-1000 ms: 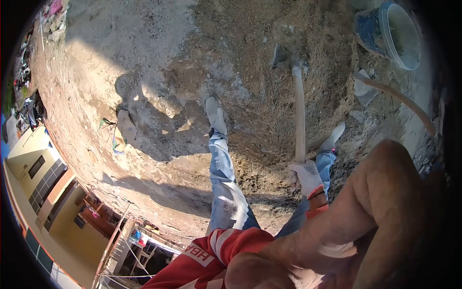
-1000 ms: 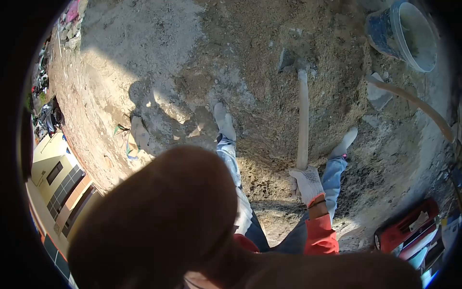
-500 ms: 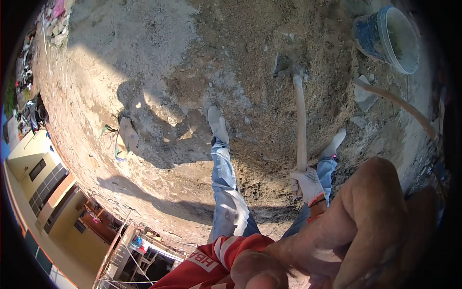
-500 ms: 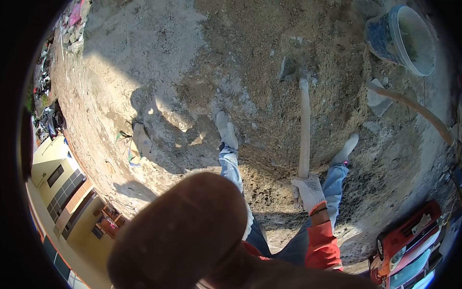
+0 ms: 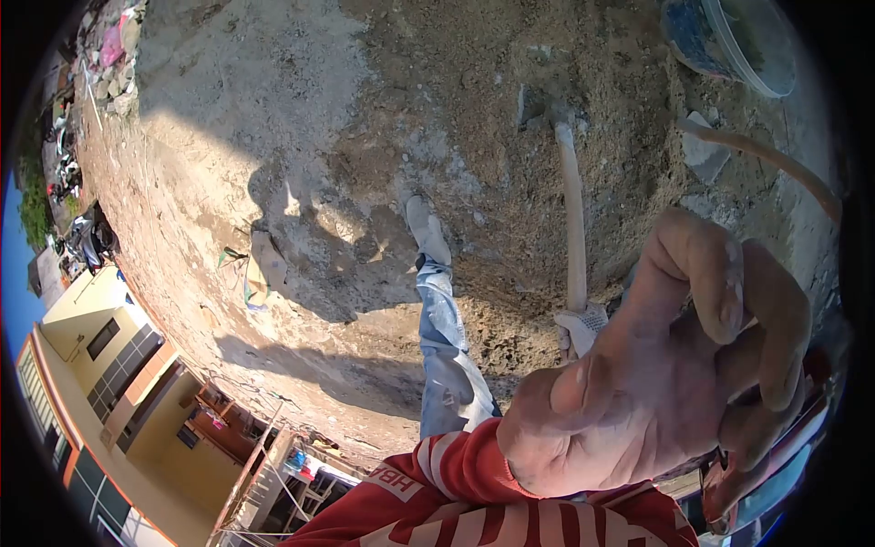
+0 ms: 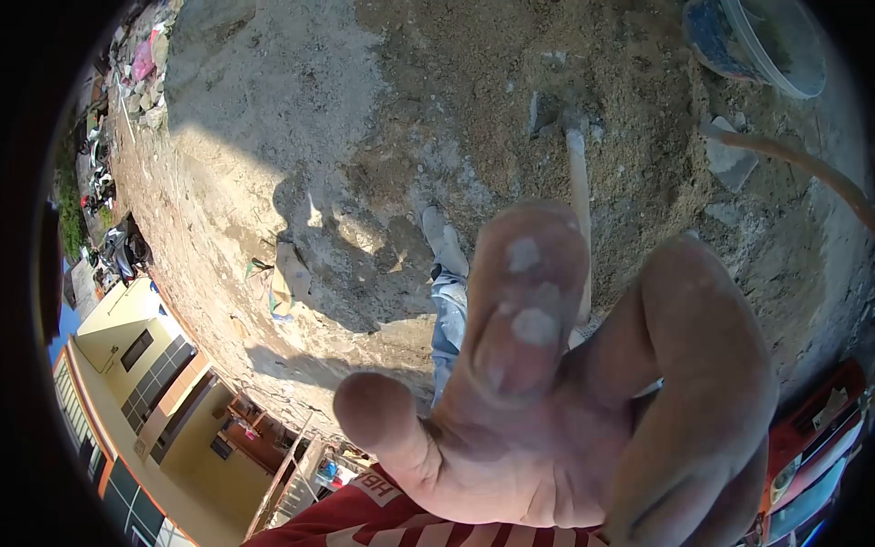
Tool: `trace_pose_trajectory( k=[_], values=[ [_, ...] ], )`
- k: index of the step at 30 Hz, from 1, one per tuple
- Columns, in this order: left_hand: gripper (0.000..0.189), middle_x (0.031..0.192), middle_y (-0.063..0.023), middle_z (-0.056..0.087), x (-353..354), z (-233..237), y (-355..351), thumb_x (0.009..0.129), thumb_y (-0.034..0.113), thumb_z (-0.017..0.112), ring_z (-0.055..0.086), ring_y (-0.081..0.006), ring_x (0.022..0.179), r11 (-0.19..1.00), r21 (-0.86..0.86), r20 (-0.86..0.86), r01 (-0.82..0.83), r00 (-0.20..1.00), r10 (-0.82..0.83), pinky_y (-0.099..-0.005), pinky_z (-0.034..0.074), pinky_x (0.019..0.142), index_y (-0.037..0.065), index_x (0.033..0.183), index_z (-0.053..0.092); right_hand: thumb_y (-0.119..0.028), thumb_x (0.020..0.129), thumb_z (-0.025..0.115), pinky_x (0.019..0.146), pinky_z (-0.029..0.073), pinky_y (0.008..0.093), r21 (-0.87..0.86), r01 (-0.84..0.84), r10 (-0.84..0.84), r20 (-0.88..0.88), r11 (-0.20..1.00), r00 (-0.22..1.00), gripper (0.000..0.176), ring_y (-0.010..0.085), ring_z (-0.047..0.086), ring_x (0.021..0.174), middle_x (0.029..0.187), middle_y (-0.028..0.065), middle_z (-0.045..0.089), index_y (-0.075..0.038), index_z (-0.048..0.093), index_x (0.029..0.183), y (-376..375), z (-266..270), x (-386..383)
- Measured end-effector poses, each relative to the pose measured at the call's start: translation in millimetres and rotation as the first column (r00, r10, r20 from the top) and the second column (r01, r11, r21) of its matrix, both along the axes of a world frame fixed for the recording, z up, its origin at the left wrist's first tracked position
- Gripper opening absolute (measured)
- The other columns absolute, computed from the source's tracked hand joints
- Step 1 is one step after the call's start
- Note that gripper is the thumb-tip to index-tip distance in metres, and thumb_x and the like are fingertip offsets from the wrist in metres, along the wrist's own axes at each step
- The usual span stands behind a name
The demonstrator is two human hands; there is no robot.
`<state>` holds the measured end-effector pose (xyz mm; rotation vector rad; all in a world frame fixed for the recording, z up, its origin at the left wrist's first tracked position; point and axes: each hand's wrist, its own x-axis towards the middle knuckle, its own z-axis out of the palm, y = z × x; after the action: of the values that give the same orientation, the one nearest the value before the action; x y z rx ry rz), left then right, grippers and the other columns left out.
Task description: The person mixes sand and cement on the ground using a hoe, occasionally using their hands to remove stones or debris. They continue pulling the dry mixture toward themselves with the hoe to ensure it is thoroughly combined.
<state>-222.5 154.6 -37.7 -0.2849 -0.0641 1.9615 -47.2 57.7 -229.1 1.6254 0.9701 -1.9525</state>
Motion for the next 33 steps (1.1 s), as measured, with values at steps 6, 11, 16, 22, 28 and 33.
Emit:
trace_pose_trajectory(
  k=[6,11,16,22,28,33],
  values=[
    [0.047,0.115,-0.0195,0.046,43,-212,-50,0.089,0.02,0.065,0.051,-0.0264,0.11,0.263,-0.796,-0.391,-0.546,0.131,-0.911,-0.038,0.045,0.089,0.002,0.123,0.038,-0.012,0.081,0.064,0.036,0.039,0.0294,-0.001,0.207,-0.205,0.144,0.978,0.968,0.021,0.0158,0.051,0.042,0.059,0.005,0.052,-0.001,0.05,0.092,-3,7,24],
    [0.038,0.091,-0.0085,0.058,90,-274,-89,0.084,0.019,0.07,0.063,-0.0207,0.075,0.316,-0.839,0.19,0.443,0.783,-0.593,-0.0339,0.052,0.066,0.005,0.112,0.047,-0.014,0.08,0.067,0.042,0.044,0.03,-0.04,0.04,-0.032,0.185,0.998,0.982,0.029,0.0161,0.055,0.048,0.063,0.0058,0.054,-0.002,0.048,0.099,-23,108,92],
    [0.018,0.061,0.0002,0.051,174,-247,-119,0.082,0.015,0.072,0.052,-0.014,0.051,0.001,-0.851,0.475,0.525,0.771,-0.424,-0.0305,0.047,0.049,0.008,0.08,0.056,-0.027,0.072,0.069,0.064,0.051,0.0416,0.083,-0.69,0.647,0.284,0.719,0.708,0.038,0.0352,0.063,0.069,0.076,0.0178,0.063,-0.002,0.056,0.097,-5,164,217],
    [0.013,0.06,0.0013,0.046,135,-215,-153,0.083,0.008,0.068,0.046,-0.0127,0.049,0.038,-0.926,0.363,0.376,0.913,-0.187,-0.0308,0.043,0.048,0.007,0.084,0.054,-0.028,0.074,0.068,0.064,0.05,0.0483,0.137,-0.812,0.749,0.324,0.567,0.578,0.039,0.0409,0.062,0.068,0.076,0.0196,0.064,-0.004,0.056,0.102,13,119,213],
    [0.02,0.06,0.0012,0.047,-151,-227,-115,0.083,0.012,0.07,0.045,-0.0126,0.045,0.205,-0.969,-0.17,-0.135,0.972,-0.164,-0.0312,0.04,0.046,0.009,0.08,0.051,-0.027,0.08,0.065,0.065,0.051,0.0474,0.506,-0.735,0.751,0.229,0.452,0.62,0.033,0.0413,0.064,0.074,0.078,0.0216,0.064,-0.005,0.057,0.104,8,6,-28],
    [0.017,0.061,-0.0007,0.049,-293,-271,-106,0.086,0.012,0.066,0.048,-0.0125,0.046,0.228,-0.872,-0.488,-0.433,0.809,-0.329,-0.0283,0.043,0.043,0.005,0.081,0.051,-0.026,0.082,0.062,0.066,0.053,0.048,0.618,-0.623,0.639,0.24,0.479,0.73,0.034,0.0408,0.065,0.074,0.079,0.0216,0.066,-0.005,0.055,0.109,-21,-36,-216]
  ],
)
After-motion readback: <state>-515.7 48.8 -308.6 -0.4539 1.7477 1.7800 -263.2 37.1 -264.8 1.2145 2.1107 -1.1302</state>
